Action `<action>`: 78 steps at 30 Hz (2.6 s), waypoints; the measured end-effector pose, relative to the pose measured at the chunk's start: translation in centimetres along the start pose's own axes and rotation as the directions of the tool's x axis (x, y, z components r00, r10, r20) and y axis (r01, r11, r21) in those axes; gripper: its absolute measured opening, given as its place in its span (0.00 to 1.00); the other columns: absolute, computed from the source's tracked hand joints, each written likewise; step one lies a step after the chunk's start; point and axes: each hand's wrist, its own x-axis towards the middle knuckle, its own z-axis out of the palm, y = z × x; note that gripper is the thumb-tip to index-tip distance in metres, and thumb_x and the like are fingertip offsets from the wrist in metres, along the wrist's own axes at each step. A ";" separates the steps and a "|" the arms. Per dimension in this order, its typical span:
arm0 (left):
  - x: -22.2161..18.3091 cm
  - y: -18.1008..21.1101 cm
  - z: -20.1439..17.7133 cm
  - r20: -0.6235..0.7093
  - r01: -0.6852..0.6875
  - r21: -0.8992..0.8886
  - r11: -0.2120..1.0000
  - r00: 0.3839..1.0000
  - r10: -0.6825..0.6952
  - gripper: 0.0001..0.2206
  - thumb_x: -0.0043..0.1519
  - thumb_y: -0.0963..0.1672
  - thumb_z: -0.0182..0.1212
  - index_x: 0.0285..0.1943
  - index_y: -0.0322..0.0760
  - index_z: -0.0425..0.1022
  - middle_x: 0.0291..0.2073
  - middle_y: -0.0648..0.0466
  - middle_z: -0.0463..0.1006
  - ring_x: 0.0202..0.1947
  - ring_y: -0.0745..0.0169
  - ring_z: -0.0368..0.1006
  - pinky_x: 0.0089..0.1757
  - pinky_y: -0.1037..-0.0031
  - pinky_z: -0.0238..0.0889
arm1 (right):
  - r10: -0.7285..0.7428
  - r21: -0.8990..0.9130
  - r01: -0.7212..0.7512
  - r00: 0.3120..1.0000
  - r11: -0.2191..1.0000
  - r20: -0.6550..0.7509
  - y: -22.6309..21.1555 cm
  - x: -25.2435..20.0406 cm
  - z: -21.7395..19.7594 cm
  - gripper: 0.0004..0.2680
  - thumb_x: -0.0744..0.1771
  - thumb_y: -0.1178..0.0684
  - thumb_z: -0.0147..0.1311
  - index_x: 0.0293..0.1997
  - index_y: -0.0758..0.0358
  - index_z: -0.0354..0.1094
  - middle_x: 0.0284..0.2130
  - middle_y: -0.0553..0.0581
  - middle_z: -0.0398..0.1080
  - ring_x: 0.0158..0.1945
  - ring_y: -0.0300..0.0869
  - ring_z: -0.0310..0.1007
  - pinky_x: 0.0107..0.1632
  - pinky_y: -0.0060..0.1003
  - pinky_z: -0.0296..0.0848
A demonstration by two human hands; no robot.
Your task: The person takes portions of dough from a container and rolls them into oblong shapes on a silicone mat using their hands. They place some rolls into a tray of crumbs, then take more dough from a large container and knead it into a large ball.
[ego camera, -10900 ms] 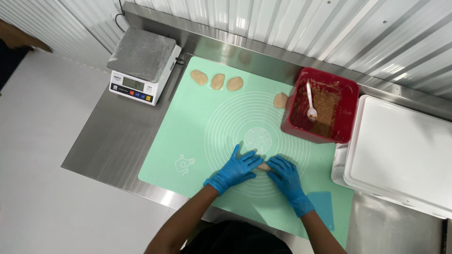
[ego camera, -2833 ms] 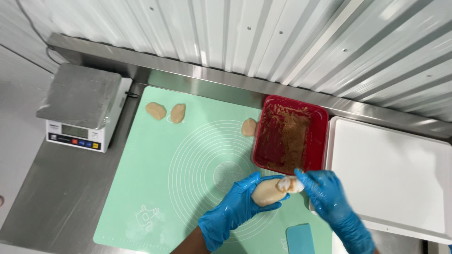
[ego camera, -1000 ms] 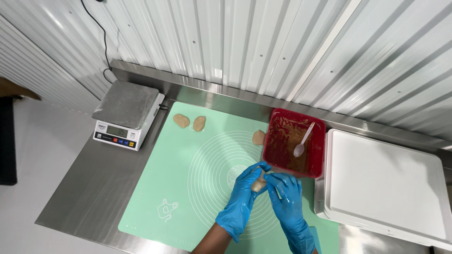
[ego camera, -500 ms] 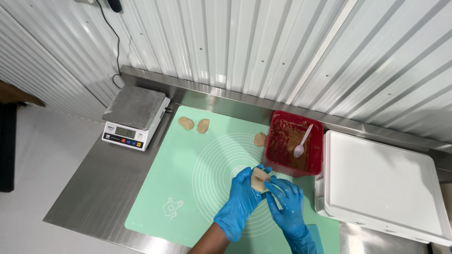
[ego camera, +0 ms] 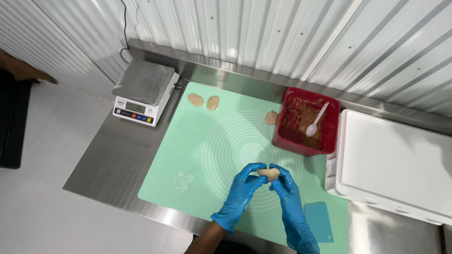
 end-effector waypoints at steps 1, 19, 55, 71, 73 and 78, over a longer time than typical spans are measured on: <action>-0.2 -0.9 -0.5 -0.022 -0.012 -0.002 1.000 1.000 0.012 0.16 0.61 0.41 0.66 0.59 0.35 0.76 0.45 0.52 0.80 0.42 0.70 0.76 0.45 0.77 0.71 | -0.026 -0.016 0.027 0.999 1.000 0.031 0.7 0.0 0.1 0.13 0.66 0.57 0.54 0.57 0.60 0.70 0.44 0.54 0.74 0.47 0.40 0.70 0.52 0.36 0.68; -2.1 -12.9 -7.8 0.318 -0.558 0.756 0.341 0.769 0.554 0.11 0.60 0.46 0.67 0.50 0.43 0.79 0.46 0.56 0.78 0.47 0.56 0.72 0.55 0.59 0.59 | -0.507 -0.536 0.606 0.792 0.588 0.340 12.9 0.2 -0.5 0.09 0.63 0.56 0.62 0.47 0.59 0.75 0.47 0.58 0.75 0.52 0.53 0.73 0.57 0.45 0.67; 2.9 -12.5 -8.8 0.406 -0.495 0.840 0.221 0.844 0.350 0.16 0.53 0.51 0.68 0.48 0.48 0.78 0.44 0.54 0.77 0.47 0.56 0.72 0.53 0.55 0.54 | -0.279 -0.744 0.533 0.846 0.404 0.454 11.9 5.2 -1.6 0.15 0.62 0.47 0.65 0.52 0.52 0.72 0.52 0.53 0.70 0.57 0.50 0.66 0.62 0.47 0.58; 4.1 -13.2 -9.7 0.592 -0.604 0.791 -0.098 0.716 0.369 0.24 0.63 0.52 0.61 0.69 0.51 0.73 0.62 0.57 0.75 0.65 0.62 0.68 0.64 0.48 0.50 | -0.493 -0.654 0.750 0.606 0.093 0.624 11.7 6.6 -2.1 0.18 0.67 0.49 0.58 0.65 0.53 0.66 0.64 0.51 0.68 0.69 0.45 0.64 0.68 0.47 0.59; 4.8 -13.1 -10.0 0.587 -0.553 0.807 -0.206 0.717 0.375 0.22 0.62 0.52 0.62 0.67 0.54 0.73 0.64 0.61 0.75 0.67 0.64 0.68 0.68 0.49 0.48 | -0.478 -0.658 0.752 0.590 0.034 0.651 11.9 6.7 -2.4 0.17 0.67 0.49 0.58 0.64 0.52 0.67 0.63 0.50 0.68 0.69 0.45 0.64 0.68 0.48 0.59; 5.7 -12.8 -10.2 0.550 -0.521 0.831 -0.195 0.717 0.429 0.21 0.61 0.51 0.64 0.65 0.53 0.76 0.62 0.61 0.77 0.66 0.66 0.69 0.65 0.47 0.47 | -0.493 -0.686 0.725 0.616 0.051 0.615 11.2 8.4 -2.9 0.18 0.67 0.49 0.58 0.65 0.57 0.68 0.64 0.55 0.68 0.69 0.45 0.64 0.68 0.50 0.59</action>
